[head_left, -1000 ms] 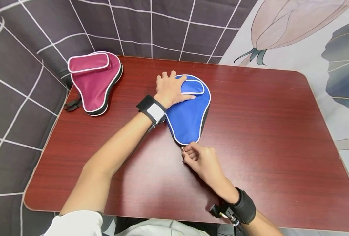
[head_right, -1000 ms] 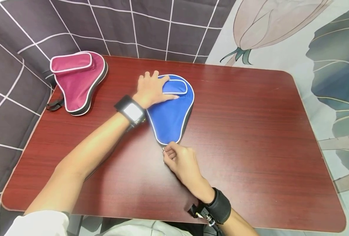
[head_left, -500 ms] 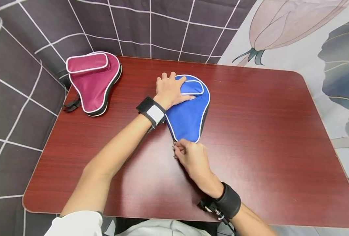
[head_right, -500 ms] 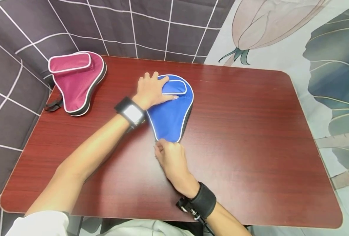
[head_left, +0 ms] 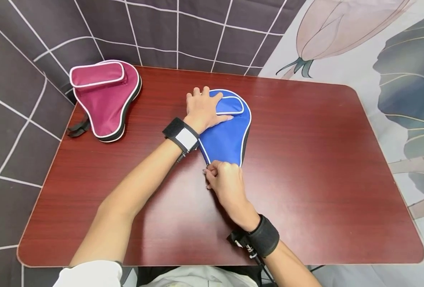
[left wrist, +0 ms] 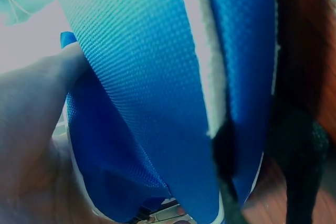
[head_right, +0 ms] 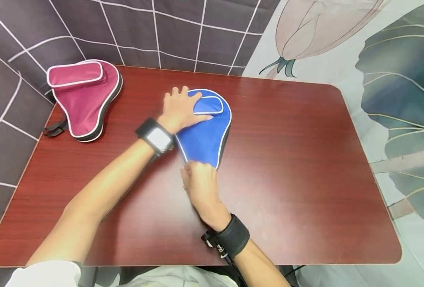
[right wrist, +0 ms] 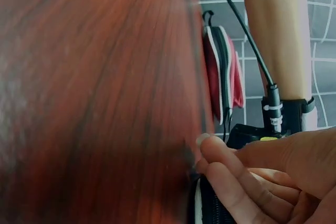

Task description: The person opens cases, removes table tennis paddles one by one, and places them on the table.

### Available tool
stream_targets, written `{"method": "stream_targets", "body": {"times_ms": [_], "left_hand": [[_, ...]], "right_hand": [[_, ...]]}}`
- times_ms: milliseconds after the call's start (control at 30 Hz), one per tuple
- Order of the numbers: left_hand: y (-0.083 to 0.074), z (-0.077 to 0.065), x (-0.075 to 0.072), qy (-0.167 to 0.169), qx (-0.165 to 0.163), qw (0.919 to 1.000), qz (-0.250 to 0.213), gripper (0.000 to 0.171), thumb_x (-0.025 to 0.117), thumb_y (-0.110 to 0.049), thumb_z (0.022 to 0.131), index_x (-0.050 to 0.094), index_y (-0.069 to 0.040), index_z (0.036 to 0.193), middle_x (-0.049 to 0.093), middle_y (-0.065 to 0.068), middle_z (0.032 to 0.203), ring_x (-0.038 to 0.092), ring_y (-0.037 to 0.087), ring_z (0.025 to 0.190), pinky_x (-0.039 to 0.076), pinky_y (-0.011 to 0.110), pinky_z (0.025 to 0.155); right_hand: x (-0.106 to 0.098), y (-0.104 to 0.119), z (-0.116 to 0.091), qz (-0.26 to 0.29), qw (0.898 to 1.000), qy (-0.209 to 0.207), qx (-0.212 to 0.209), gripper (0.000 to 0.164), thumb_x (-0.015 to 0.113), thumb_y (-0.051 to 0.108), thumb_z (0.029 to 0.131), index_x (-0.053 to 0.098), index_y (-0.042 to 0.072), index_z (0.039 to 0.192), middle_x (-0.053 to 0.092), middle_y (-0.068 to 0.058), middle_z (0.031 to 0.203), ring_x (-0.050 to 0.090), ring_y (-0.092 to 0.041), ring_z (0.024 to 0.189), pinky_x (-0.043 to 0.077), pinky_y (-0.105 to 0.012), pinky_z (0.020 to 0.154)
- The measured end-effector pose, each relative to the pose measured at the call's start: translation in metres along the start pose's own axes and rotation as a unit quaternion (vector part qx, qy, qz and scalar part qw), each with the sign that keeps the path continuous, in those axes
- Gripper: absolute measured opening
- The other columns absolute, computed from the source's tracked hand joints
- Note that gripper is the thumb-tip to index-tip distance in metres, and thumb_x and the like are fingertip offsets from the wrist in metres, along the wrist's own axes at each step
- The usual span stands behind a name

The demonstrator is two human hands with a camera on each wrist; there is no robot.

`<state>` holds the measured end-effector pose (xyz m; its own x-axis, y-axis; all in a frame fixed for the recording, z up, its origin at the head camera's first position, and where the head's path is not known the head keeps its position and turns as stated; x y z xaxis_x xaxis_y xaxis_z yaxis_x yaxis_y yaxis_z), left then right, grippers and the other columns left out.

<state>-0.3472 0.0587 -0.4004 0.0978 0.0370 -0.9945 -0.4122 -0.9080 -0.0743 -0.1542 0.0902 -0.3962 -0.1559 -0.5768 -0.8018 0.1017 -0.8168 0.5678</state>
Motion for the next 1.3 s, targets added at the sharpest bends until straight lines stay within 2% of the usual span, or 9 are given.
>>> {"method": "stream_targets", "body": {"times_ms": [233, 333, 433, 567, 700, 800, 900, 1133, 1300], "left_hand": [[0.0, -0.001, -0.001, -0.006, 0.002, 1.0, -0.001, 0.091, 0.042, -0.084, 0.075, 0.034, -0.032, 0.148, 0.037, 0.016, 0.139, 0.038, 0.035, 0.12, 0.035, 0.05, 0.093], [0.002, -0.002, -0.002, -0.007, 0.0, 1.0, 0.002, 0.091, 0.042, -0.084, 0.074, 0.034, -0.032, 0.148, 0.038, 0.016, 0.139, 0.038, 0.035, 0.12, 0.036, 0.049, 0.092], [0.002, -0.002, -0.002, -0.008, 0.001, 1.0, -0.003, 0.091, 0.043, -0.084, 0.074, 0.036, -0.032, 0.147, 0.038, 0.016, 0.138, 0.037, 0.035, 0.119, 0.035, 0.049, 0.091], [0.003, -0.001, -0.002, -0.014, 0.002, 0.9999, -0.007, 0.091, 0.045, -0.084, 0.073, 0.037, -0.032, 0.147, 0.04, 0.015, 0.134, 0.037, 0.034, 0.118, 0.035, 0.048, 0.09], [0.003, 0.0, -0.001, -0.023, 0.009, 0.9997, -0.009, 0.091, 0.045, -0.084, 0.073, 0.037, -0.031, 0.147, 0.041, 0.015, 0.133, 0.037, 0.032, 0.117, 0.035, 0.046, 0.089], [0.003, 0.0, 0.0, -0.032, 0.013, 0.9993, -0.012, 0.091, 0.045, -0.084, 0.072, 0.038, -0.031, 0.146, 0.042, 0.015, 0.131, 0.037, 0.031, 0.117, 0.036, 0.045, 0.088], [0.0, -0.001, 0.0, -0.037, 0.021, 0.999, -0.018, 0.091, 0.047, -0.084, 0.072, 0.039, -0.031, 0.146, 0.042, 0.015, 0.128, 0.037, 0.03, 0.115, 0.035, 0.044, 0.086], [-0.005, -0.001, -0.001, -0.038, 0.025, 0.9985, -0.03, 0.092, 0.049, -0.084, 0.071, 0.039, -0.03, 0.146, 0.042, 0.014, 0.126, 0.036, 0.03, 0.113, 0.034, 0.043, 0.085], [-0.004, -0.01, -0.01, -0.042, 0.013, 0.9966, -0.07, 0.089, 0.059, -0.073, 0.074, 0.028, -0.036, 0.15, 0.035, 0.012, 0.133, 0.033, 0.028, 0.116, 0.031, 0.042, 0.084]], "right_hand": [[-0.002, 0.002, 0.001, -0.011, 1.0, 0.003, -0.022, 0.012, 0.076, 0.015, 0.082, 0.071, 0.016, 0.071, 0.057, 0.015, 0.049, 0.046, 0.009, 0.038, 0.051, -0.025, 0.055], [-0.011, 0.005, 0.004, 0.053, 0.997, 0.003, -0.057, 0.014, 0.075, 0.014, 0.083, 0.069, 0.015, 0.071, 0.055, 0.013, 0.048, 0.046, 0.009, 0.036, 0.047, -0.02, 0.045], [-0.033, -0.002, 0.011, 0.159, 0.985, -0.003, -0.066, 0.014, 0.073, 0.017, 0.086, 0.068, 0.011, 0.075, 0.059, 0.006, 0.051, 0.052, 0.0, 0.036, 0.045, -0.021, 0.037], [-0.07, -0.041, 0.032, 0.265, 0.963, -0.044, -0.024, 0.019, 0.068, 0.02, 0.09, 0.068, 0.002, 0.084, 0.064, -0.006, 0.056, 0.059, -0.018, 0.04, 0.047, -0.028, 0.037], [-0.08, -0.103, 0.056, 0.289, 0.953, -0.066, 0.067, 0.022, 0.062, 0.016, 0.093, 0.065, -0.006, 0.089, 0.065, -0.015, 0.061, 0.062, -0.023, 0.045, 0.047, -0.028, 0.04], [-0.069, -0.142, 0.069, 0.269, 0.951, -0.037, 0.147, 0.023, 0.059, 0.015, 0.094, 0.064, -0.006, 0.093, 0.066, -0.015, 0.064, 0.065, -0.021, 0.049, 0.049, -0.028, 0.041], [-0.052, -0.161, 0.079, 0.24, 0.951, 0.024, 0.193, 0.023, 0.056, 0.018, 0.095, 0.063, -0.004, 0.097, 0.068, -0.014, 0.068, 0.066, -0.019, 0.052, 0.051, -0.028, 0.043], [-0.033, -0.163, 0.093, 0.186, 0.955, 0.135, 0.189, 0.017, 0.05, 0.013, 0.096, 0.055, -0.003, 0.096, 0.067, -0.016, 0.07, 0.066, -0.02, 0.051, 0.045, -0.027, 0.04], [-0.026, -0.165, 0.097, 0.205, 0.937, 0.186, 0.212, 0.017, 0.049, 0.012, 0.095, 0.054, -0.004, 0.095, 0.065, -0.016, 0.068, 0.066, -0.022, 0.052, 0.05, -0.031, 0.044]]}}
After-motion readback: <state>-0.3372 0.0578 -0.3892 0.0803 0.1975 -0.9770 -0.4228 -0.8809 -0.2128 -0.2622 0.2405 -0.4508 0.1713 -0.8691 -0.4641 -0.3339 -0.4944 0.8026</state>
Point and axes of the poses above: each hand's wrist, its own z-axis towards the middle knuckle, its own x-axis out of the palm, y = z × x, the point moved 9 cm from there along z, towards the middle knuckle
